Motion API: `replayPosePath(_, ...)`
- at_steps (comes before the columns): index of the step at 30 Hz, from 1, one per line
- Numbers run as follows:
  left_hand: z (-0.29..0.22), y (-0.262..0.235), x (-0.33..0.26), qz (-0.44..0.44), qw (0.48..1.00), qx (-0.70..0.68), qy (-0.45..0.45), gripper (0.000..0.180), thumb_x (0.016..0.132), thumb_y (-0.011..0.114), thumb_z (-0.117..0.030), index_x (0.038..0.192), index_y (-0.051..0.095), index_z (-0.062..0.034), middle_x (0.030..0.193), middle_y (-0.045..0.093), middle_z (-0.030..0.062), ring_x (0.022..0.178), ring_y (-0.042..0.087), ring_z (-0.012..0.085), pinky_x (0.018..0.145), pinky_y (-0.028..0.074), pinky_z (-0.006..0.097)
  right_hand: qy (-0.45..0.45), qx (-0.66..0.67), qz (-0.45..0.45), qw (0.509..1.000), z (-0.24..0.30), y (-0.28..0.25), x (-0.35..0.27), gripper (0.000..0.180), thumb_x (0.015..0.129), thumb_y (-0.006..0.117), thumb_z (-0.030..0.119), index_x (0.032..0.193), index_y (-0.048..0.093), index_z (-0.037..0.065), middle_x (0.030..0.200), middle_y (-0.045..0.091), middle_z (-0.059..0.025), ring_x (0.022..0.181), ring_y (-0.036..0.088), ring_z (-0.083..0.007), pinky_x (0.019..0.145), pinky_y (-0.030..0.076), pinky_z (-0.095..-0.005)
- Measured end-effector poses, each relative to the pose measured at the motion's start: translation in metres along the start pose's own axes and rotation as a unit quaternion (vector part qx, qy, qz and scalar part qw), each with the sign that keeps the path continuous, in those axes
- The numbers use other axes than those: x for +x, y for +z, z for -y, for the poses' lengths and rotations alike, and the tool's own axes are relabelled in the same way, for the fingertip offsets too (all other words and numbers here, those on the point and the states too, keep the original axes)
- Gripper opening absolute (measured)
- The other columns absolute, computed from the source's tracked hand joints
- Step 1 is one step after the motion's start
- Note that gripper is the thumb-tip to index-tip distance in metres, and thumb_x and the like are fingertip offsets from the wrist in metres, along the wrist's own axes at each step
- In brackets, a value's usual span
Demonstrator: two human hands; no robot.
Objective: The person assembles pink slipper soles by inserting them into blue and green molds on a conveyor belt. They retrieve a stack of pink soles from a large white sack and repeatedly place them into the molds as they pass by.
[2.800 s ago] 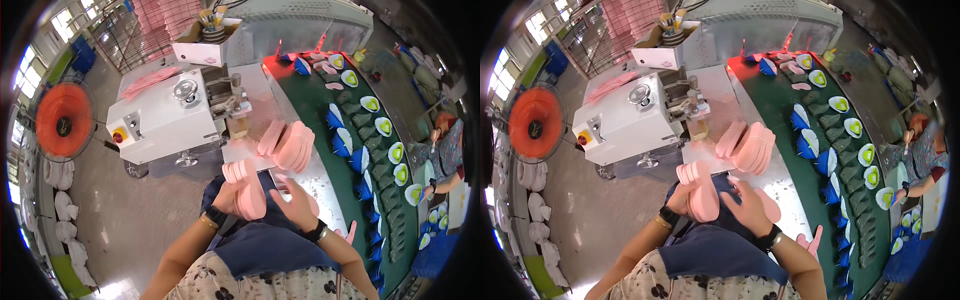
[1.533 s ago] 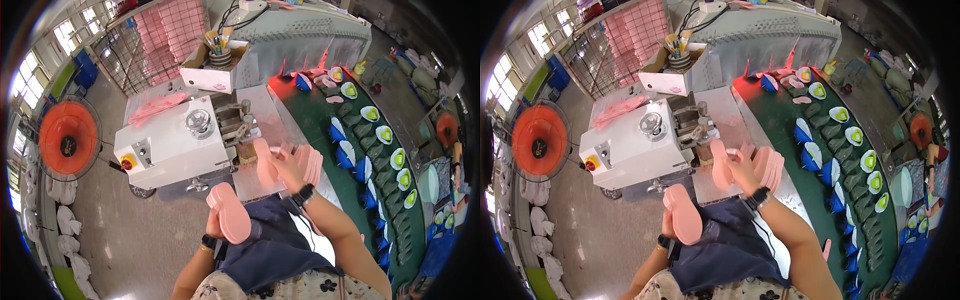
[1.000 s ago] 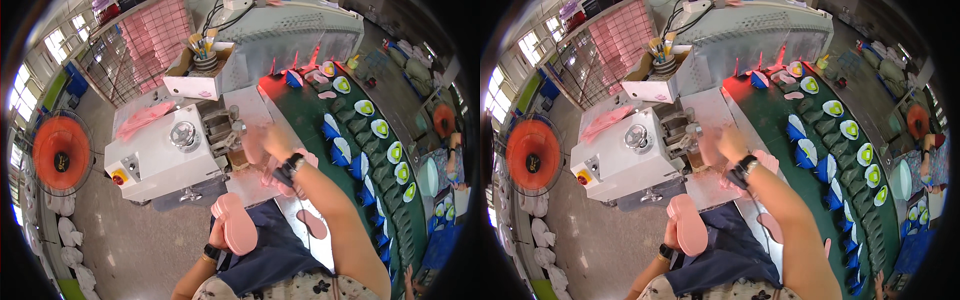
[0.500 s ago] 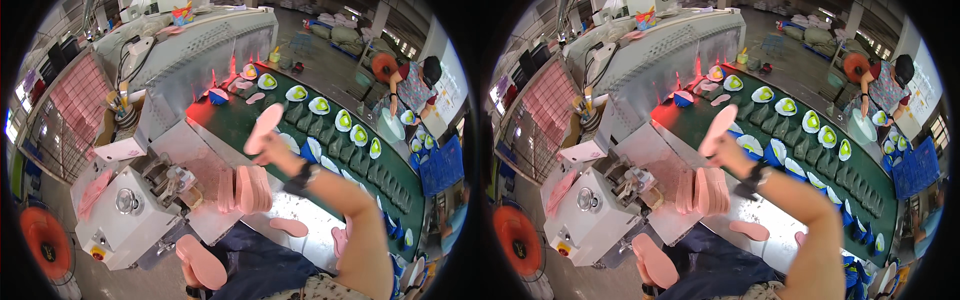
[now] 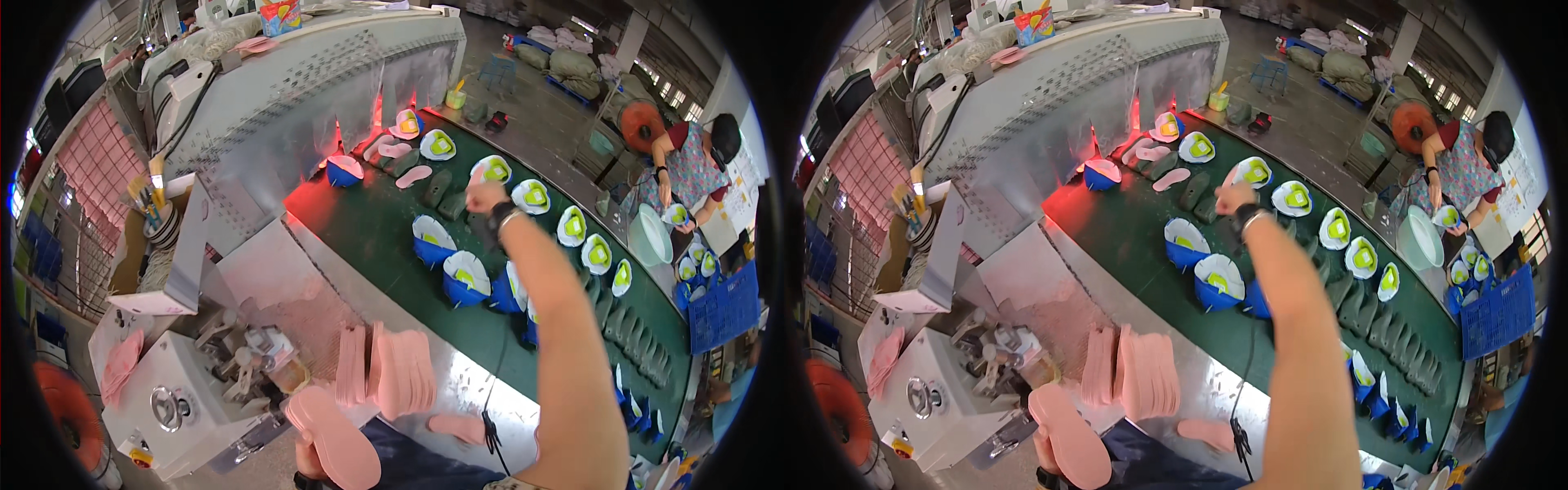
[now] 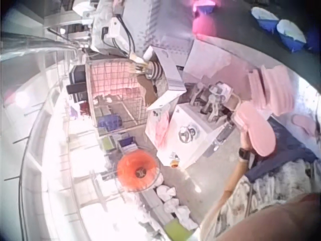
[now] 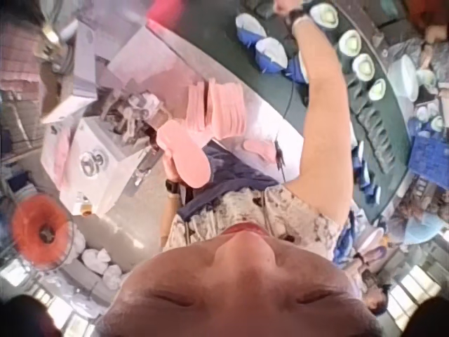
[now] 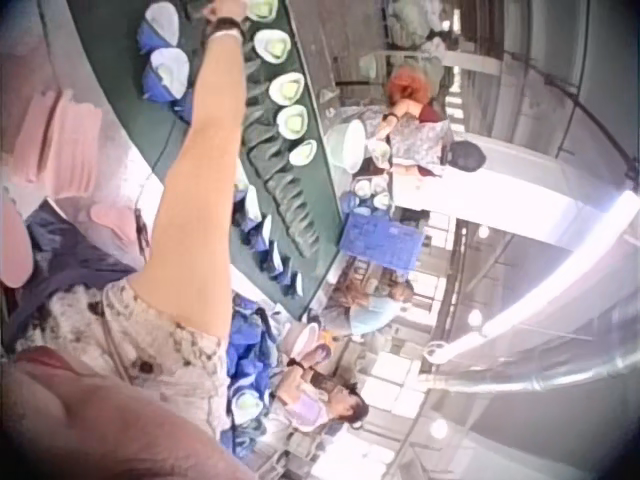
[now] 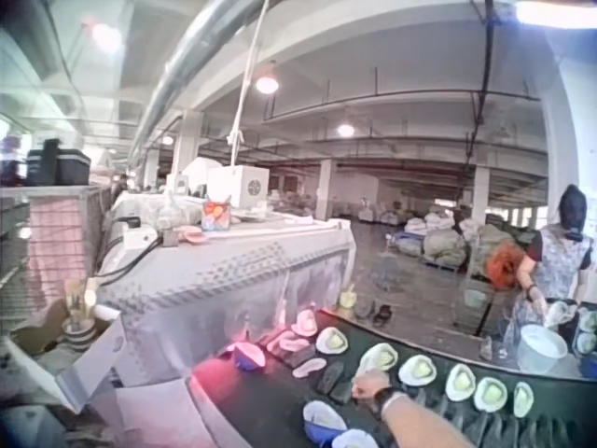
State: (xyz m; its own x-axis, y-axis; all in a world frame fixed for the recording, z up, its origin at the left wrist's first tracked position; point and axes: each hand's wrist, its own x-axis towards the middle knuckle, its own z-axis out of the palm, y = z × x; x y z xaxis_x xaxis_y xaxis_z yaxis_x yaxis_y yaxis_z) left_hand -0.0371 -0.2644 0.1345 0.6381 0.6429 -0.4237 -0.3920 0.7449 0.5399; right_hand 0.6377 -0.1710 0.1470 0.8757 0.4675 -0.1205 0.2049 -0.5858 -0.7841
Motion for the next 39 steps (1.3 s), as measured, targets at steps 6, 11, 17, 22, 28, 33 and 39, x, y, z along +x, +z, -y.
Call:
replayPosePath(6,-0.007,-0.008,0.028,-0.065,0.988,0.098,-0.104,0.083,0.082,0.058,-0.057,0.141,0.032,-0.0035,0.13,0.05,0.0184,0.115,0.053,0.035,0.096,0.046,0.048,-0.001,0.165,-0.086,0.983,-0.07,0.078,0.046,0.018,0.073,0.067,0.012,0.086,0.065,-0.002,0.069,0.066,-0.0109,0.062,0.066,-0.0209,0.06,0.054,-0.0317)
replayPosePath(11,0.001,0.02,0.016,-0.117,0.991,0.048,-0.042,0.061,0.088,0.052,-0.046,0.131,0.043,-0.0025,0.118,0.058,0.0171,0.103,0.06,0.0328,0.088,0.05,0.045,-0.186,0.387,0.116,0.895,0.051,0.124,-0.125,0.027,0.083,0.063,0.005,0.11,0.061,0.004,0.101,0.059,0.0012,0.092,0.055,-0.0092,0.083,0.043,-0.024)
replayPosePath(17,-0.004,0.065,0.012,-0.06,0.987,0.135,0.061,0.036,0.092,0.054,-0.012,0.123,0.05,0.005,0.118,0.058,0.0101,0.104,0.059,0.0176,0.086,0.049,0.031,-0.37,0.051,0.396,0.839,0.084,0.029,-0.444,0.032,0.097,0.047,0.024,0.114,0.058,-0.001,0.098,0.065,-0.0142,0.09,0.063,-0.0222,0.079,0.049,-0.0334)
replayPosePath(22,-0.002,0.062,-0.024,-0.072,0.964,0.224,0.126,0.034,0.087,0.064,-0.007,0.119,0.055,0.0017,0.111,0.061,0.006,0.098,0.061,0.0147,0.085,0.049,0.029,-0.368,0.126,0.338,0.857,0.043,0.051,-0.521,0.032,0.095,0.05,0.018,0.119,0.053,-0.003,0.113,0.062,-0.0161,0.097,0.063,-0.0236,0.084,0.05,-0.0343)
replayPosePath(28,-0.014,0.037,-0.085,0.014,0.998,0.068,0.008,0.038,0.092,0.056,-0.015,0.126,0.049,0.001,0.114,0.061,0.0111,0.099,0.063,0.0209,0.083,0.054,0.035,-0.125,0.159,0.474,0.857,0.035,0.091,-0.54,0.032,0.092,0.058,0.015,0.115,0.053,-0.007,0.115,0.061,-0.0157,0.097,0.063,-0.021,0.079,0.052,-0.0312)
replayPosePath(33,-0.013,0.002,-0.112,-0.009,1.0,0.001,0.013,0.039,0.092,0.055,-0.014,0.127,0.047,0.0002,0.115,0.06,0.0108,0.097,0.064,0.0211,0.082,0.055,0.036,-0.135,0.134,0.533,0.825,0.052,0.114,-0.553,0.03,0.089,0.061,0.02,0.105,0.055,-0.005,0.105,0.065,-0.0144,0.089,0.066,-0.0196,0.066,0.054,-0.0286)
replayPosePath(39,-0.015,-0.004,-0.121,0.008,0.999,-0.011,0.037,0.042,0.094,0.052,-0.021,0.131,0.045,-0.0008,0.119,0.059,0.0109,0.102,0.062,0.0212,0.085,0.053,0.036,-0.199,0.182,0.399,0.876,0.029,0.155,-0.509,0.038,0.087,0.065,0.021,0.116,0.054,-0.001,0.105,0.065,-0.0122,0.095,0.062,-0.0141,0.076,0.049,-0.0264)
